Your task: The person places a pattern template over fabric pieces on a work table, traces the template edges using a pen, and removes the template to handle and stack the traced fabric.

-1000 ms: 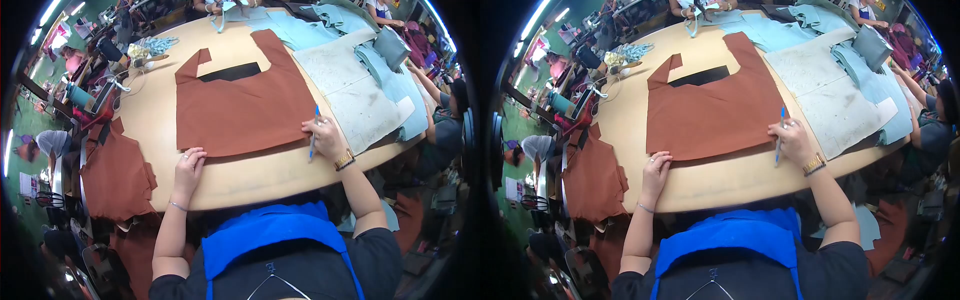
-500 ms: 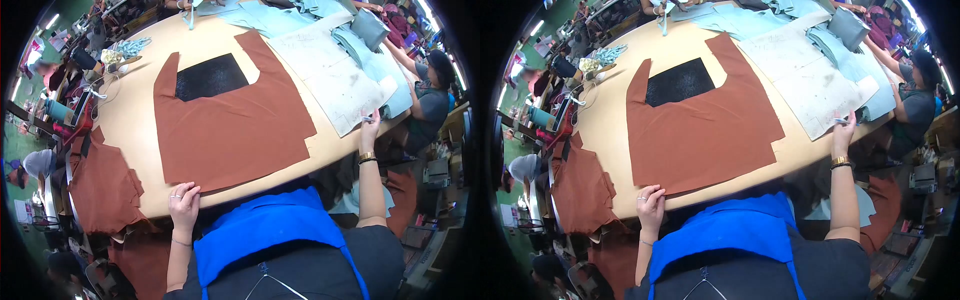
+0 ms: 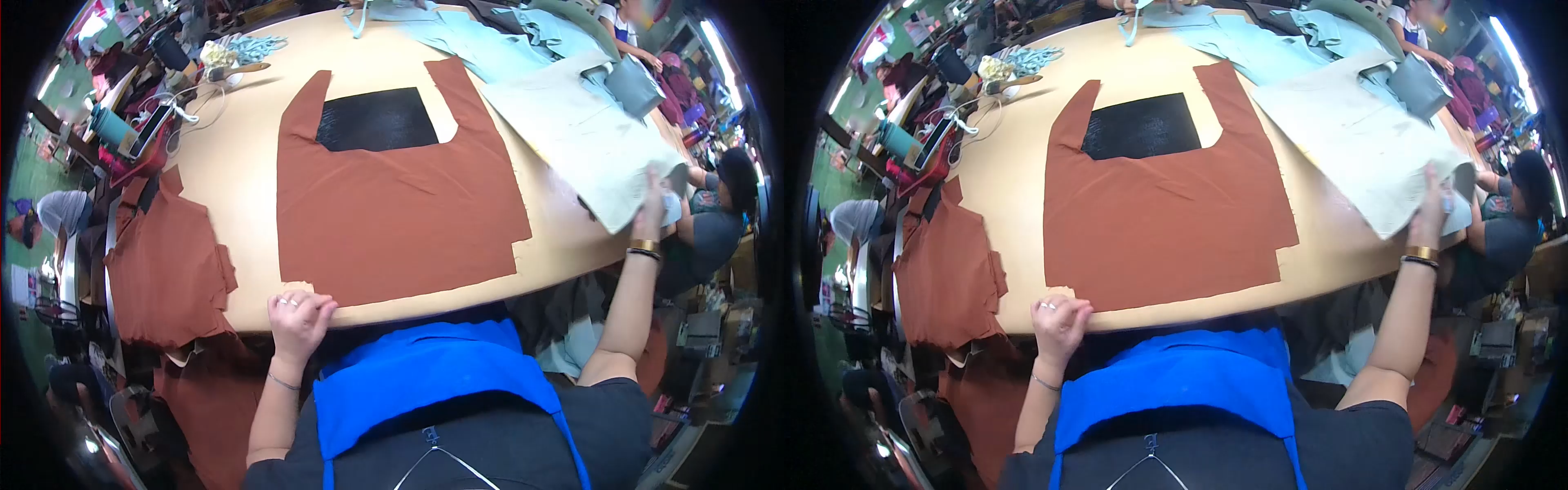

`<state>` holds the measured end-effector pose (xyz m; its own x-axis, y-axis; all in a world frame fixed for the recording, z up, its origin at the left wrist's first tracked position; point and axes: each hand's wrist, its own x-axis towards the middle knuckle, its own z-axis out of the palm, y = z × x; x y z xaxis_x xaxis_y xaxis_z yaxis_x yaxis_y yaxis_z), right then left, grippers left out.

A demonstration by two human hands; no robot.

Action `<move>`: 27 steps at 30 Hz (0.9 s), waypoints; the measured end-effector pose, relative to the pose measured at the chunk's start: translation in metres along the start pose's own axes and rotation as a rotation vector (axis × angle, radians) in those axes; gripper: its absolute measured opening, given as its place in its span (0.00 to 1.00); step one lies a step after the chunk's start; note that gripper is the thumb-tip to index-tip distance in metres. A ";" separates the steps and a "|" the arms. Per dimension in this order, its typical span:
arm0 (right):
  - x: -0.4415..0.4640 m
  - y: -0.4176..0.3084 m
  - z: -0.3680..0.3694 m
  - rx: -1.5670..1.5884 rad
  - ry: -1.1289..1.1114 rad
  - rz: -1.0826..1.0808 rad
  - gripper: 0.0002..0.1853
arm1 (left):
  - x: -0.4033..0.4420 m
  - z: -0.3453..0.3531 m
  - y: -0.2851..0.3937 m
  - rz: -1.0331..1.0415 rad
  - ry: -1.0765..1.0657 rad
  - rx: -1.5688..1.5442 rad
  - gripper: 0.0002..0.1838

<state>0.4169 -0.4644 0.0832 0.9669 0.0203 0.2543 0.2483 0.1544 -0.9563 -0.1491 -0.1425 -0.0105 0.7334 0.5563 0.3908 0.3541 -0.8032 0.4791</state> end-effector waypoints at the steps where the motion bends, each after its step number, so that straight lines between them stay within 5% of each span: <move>1: 0.006 -0.029 0.007 0.029 -0.020 -0.037 0.23 | 0.005 -0.002 -0.002 -0.039 -0.005 -0.054 0.05; 7: -0.055 -0.164 0.095 0.057 -0.208 -0.124 0.21 | 0.088 -0.005 0.014 -0.336 0.041 -0.909 0.10; 11: -0.097 -0.178 0.144 0.240 -0.452 -0.023 0.20 | 0.155 0.028 0.027 -0.408 -0.074 -1.092 0.21; 13: -0.115 -0.172 0.159 0.349 -0.634 0.061 0.21 | 0.177 0.047 0.032 -0.513 -0.225 -1.292 0.41; 17: -0.138 -0.151 0.175 0.467 -0.690 0.194 0.22 | 0.179 0.045 0.053 -0.513 -0.401 -1.704 0.53; 22: -0.120 -0.073 0.158 0.237 -0.692 0.153 0.26 | 0.153 0.037 -0.009 -0.524 -0.150 -1.550 0.43; 25: -0.110 -0.004 0.137 0.130 -0.676 0.237 0.27 | 0.115 0.035 -0.068 -0.845 0.152 -1.287 0.34; 27: -0.122 0.028 0.134 0.022 -0.787 0.173 0.26 | 0.102 0.018 -0.083 -0.690 0.006 -1.147 0.30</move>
<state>0.2983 -0.3300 0.0447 0.6647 0.7343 0.1379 0.0901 0.1045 -0.9904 -0.0937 -0.0231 -0.0244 0.5992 0.7766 -0.1943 -0.0379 0.2699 0.9621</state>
